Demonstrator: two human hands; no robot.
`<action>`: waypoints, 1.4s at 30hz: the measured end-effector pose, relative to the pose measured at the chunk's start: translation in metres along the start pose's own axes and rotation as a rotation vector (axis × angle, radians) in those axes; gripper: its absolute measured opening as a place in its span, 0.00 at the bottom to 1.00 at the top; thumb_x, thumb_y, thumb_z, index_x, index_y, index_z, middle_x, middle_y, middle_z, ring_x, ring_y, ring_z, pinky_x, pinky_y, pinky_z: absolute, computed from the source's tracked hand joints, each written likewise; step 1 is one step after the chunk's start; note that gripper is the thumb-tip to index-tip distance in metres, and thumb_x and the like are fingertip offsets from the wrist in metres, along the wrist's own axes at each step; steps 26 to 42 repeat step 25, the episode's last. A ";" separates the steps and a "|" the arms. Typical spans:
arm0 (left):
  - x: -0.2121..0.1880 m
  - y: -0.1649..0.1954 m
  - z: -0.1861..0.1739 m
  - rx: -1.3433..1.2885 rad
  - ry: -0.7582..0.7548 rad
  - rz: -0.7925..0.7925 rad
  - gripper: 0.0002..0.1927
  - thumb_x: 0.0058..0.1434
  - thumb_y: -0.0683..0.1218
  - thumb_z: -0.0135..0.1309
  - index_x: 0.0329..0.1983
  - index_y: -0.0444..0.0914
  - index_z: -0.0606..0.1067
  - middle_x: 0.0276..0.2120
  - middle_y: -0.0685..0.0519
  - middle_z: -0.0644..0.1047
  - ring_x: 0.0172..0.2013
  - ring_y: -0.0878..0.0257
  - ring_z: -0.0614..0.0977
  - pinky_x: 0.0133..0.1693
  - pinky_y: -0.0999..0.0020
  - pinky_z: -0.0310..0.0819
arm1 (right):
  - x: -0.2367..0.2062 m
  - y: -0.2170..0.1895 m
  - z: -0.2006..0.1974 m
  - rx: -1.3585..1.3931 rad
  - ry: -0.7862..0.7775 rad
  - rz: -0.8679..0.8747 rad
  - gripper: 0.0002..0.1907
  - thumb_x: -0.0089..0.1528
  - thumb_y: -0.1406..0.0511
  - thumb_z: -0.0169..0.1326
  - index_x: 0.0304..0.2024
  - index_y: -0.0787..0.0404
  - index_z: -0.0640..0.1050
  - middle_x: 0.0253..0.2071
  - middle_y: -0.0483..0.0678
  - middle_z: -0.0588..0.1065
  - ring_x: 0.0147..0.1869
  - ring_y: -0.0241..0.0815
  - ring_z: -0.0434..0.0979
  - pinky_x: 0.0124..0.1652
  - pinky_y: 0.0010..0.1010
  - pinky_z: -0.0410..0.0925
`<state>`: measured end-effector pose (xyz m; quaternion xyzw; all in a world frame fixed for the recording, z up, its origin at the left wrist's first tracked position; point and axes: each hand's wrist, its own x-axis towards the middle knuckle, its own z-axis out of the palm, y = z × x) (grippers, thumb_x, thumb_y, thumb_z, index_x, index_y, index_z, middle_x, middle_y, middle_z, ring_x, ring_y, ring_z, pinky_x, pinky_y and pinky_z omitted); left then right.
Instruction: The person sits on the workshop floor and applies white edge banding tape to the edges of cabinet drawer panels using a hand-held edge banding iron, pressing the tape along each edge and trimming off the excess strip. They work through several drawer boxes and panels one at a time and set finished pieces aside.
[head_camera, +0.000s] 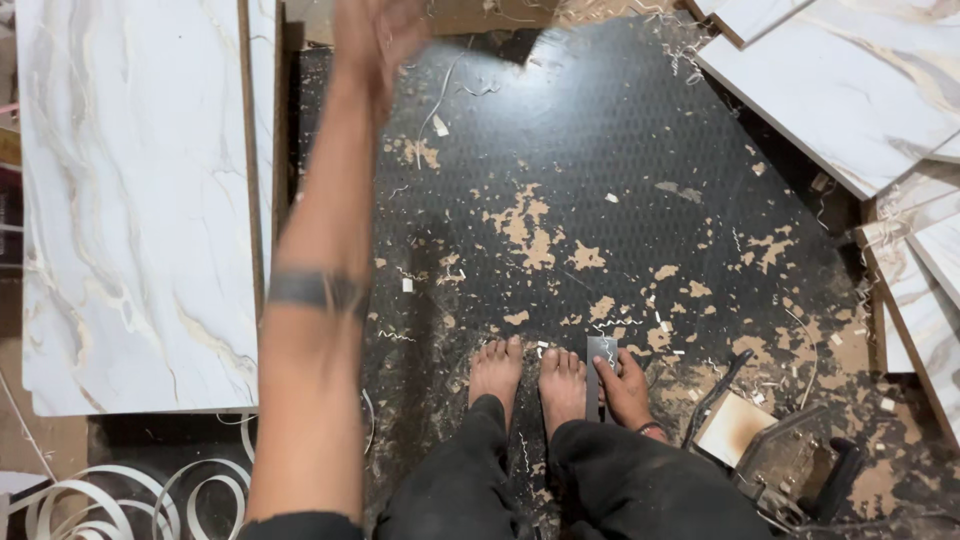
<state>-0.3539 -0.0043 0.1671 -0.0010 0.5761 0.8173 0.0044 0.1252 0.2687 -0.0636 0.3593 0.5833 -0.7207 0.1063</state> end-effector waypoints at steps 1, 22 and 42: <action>-0.022 -0.023 -0.006 0.041 -0.018 -0.074 0.24 0.70 0.62 0.41 0.56 0.40 0.69 0.44 0.47 0.79 0.42 0.58 0.83 0.42 0.58 0.82 | 0.001 -0.001 -0.001 -0.009 -0.004 -0.007 0.10 0.65 0.64 0.56 0.45 0.60 0.73 0.21 0.41 0.68 0.18 0.30 0.64 0.18 0.25 0.58; -0.408 -0.223 -0.060 0.587 -0.700 -0.489 0.15 0.67 0.48 0.52 0.54 0.39 0.77 0.42 0.49 0.82 0.44 0.59 0.82 0.49 0.64 0.75 | 0.017 0.002 -0.021 -0.243 0.209 -0.114 0.13 0.68 0.58 0.49 0.43 0.60 0.76 0.26 0.48 0.74 0.27 0.44 0.73 0.30 0.40 0.65; -0.415 -0.233 -0.063 0.602 -0.718 -0.395 0.15 0.67 0.47 0.52 0.54 0.39 0.77 0.44 0.49 0.83 0.47 0.61 0.83 0.52 0.67 0.73 | -0.002 0.002 -0.043 -0.688 0.397 -0.307 0.17 0.73 0.55 0.47 0.43 0.61 0.77 0.31 0.52 0.78 0.37 0.54 0.79 0.39 0.46 0.69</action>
